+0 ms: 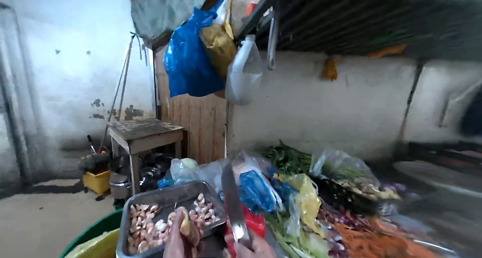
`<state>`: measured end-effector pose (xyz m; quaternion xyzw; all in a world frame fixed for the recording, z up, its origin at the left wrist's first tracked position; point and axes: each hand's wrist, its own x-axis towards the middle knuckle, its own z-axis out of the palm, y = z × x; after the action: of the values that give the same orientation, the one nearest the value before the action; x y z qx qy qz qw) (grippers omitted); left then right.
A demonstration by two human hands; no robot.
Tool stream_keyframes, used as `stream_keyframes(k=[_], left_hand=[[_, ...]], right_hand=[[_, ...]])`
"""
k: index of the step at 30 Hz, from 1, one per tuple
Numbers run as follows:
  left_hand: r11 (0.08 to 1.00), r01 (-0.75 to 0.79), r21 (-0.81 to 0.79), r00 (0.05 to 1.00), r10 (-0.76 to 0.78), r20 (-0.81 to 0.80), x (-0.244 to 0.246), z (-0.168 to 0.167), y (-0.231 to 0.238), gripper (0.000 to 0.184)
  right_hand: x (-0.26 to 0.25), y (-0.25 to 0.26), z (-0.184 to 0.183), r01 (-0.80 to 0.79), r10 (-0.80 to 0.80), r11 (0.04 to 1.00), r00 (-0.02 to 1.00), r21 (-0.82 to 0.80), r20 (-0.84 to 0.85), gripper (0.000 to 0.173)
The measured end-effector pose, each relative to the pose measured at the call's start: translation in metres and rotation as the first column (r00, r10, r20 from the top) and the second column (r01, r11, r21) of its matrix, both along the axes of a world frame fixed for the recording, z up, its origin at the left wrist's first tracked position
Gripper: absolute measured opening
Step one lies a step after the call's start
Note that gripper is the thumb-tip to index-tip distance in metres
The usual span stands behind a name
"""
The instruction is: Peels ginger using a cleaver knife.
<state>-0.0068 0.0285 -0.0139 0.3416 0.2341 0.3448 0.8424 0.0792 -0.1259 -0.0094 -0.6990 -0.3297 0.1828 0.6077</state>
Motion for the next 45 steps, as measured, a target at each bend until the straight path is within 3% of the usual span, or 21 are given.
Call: stream_keyframes(k=[3,6,8,13,17,24,27,33,37,38,40,42,45], left_hand=[[0.999,0.018,0.045,0.996,-0.022,0.090,-0.006,-0.014,0.008,0.048],[0.991,0.009,0.136,0.980,-0.036,0.197,-0.012,-0.014,0.019,0.045],[0.995,-0.031,0.099,0.972,0.007,0.236,-0.015,-0.008,0.022,0.045],[0.989,-0.077,-0.126,0.978,0.099,0.184,-0.019,-0.004,0.029,0.053],[0.995,-0.097,-0.039,0.983,0.102,0.155,-0.016,-0.007,0.025,0.055],[0.996,-0.014,0.084,0.944,-0.014,0.329,-0.011,-0.027,0.035,0.066],[1.000,0.009,0.016,0.919,-0.014,0.393,-0.003,-0.035,0.039,0.066],[0.996,-0.064,0.069,0.961,0.042,0.273,-0.004,-0.031,0.042,0.061],[0.993,-0.113,-0.022,0.973,0.115,0.199,-0.008,-0.011,0.021,0.048],[0.990,-0.144,0.005,0.970,0.140,0.199,-0.009,-0.015,0.012,0.040],[0.965,-0.167,0.201,0.981,0.143,0.129,-0.016,-0.023,-0.006,0.027],[0.936,-0.187,0.297,0.982,0.169,0.085,-0.018,-0.019,-0.011,0.029],[0.958,-0.189,0.218,0.970,0.146,0.196,-0.017,-0.022,0.008,0.038]], right_hand=[[-0.013,0.018,0.039,-0.060,0.088,0.990,0.971,-0.127,0.223,0.057],[-0.019,0.042,0.052,-0.106,0.144,0.983,0.953,-0.153,0.265,0.044],[-0.022,0.052,0.043,-0.101,0.153,0.980,0.933,-0.170,0.327,0.043],[-0.017,0.058,-0.004,-0.069,0.182,0.971,0.835,-0.229,0.519,0.071],[-0.023,0.059,-0.011,-0.096,0.253,0.955,0.754,-0.279,0.607,0.094],[-0.043,0.062,-0.024,-0.074,0.246,0.965,0.587,-0.251,0.772,0.093],[-0.042,0.063,-0.025,-0.059,0.240,0.966,0.569,-0.252,0.787,0.091],[-0.041,0.065,-0.026,-0.017,0.212,0.971,0.532,-0.240,0.820,0.086],[-0.038,0.067,-0.028,0.023,0.178,0.975,0.515,-0.221,0.838,0.086],[-0.037,0.067,-0.026,0.034,0.181,0.971,0.545,-0.238,0.818,0.087],[-0.032,0.066,-0.019,0.048,0.190,0.959,0.626,-0.280,0.757,0.086],[-0.026,0.062,-0.017,0.044,0.193,0.956,0.652,-0.291,0.733,0.088],[-0.025,0.058,-0.018,-0.036,0.255,0.952,0.640,-0.304,0.725,0.089]])
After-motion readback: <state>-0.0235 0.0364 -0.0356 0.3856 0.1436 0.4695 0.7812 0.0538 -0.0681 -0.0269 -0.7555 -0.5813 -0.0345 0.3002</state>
